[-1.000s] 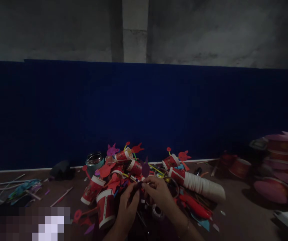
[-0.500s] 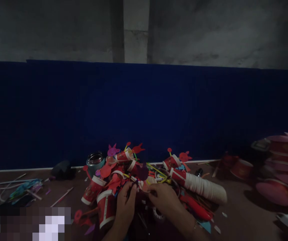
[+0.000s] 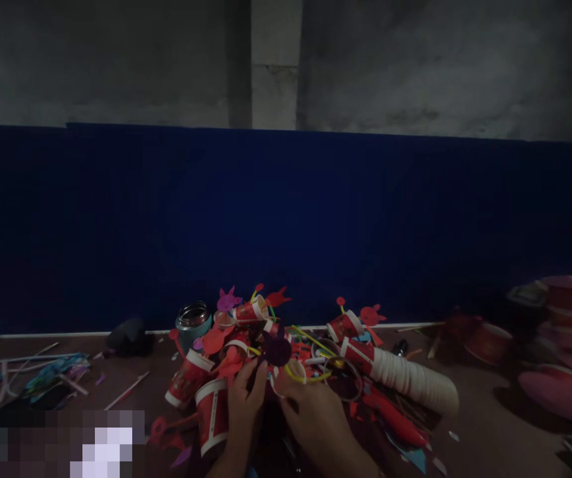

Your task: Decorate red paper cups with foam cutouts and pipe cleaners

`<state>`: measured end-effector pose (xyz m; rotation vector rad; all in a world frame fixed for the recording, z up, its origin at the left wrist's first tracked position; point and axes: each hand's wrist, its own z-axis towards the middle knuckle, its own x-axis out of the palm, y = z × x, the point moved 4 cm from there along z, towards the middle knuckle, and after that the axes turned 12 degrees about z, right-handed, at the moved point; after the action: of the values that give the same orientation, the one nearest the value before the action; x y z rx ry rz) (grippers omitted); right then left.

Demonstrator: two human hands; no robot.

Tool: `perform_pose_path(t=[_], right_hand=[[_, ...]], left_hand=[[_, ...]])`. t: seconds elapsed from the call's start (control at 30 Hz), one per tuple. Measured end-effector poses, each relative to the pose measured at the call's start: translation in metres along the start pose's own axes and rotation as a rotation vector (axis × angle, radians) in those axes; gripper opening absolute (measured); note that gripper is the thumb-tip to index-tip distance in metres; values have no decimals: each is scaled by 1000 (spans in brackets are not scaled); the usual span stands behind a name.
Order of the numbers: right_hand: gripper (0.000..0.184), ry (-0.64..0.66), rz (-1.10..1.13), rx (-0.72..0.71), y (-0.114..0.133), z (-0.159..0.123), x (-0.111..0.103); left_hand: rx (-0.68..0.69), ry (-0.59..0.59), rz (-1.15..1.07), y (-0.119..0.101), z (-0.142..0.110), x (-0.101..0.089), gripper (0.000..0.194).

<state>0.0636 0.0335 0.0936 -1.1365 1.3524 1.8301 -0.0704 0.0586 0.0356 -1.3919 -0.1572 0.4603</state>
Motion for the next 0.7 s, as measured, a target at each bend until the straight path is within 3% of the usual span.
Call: perform_pose_path(t=[0.7], right_hand=[[25, 18, 43, -26, 9, -8, 0]], left_hand=[[14, 11, -45, -12, -8, 2, 34]])
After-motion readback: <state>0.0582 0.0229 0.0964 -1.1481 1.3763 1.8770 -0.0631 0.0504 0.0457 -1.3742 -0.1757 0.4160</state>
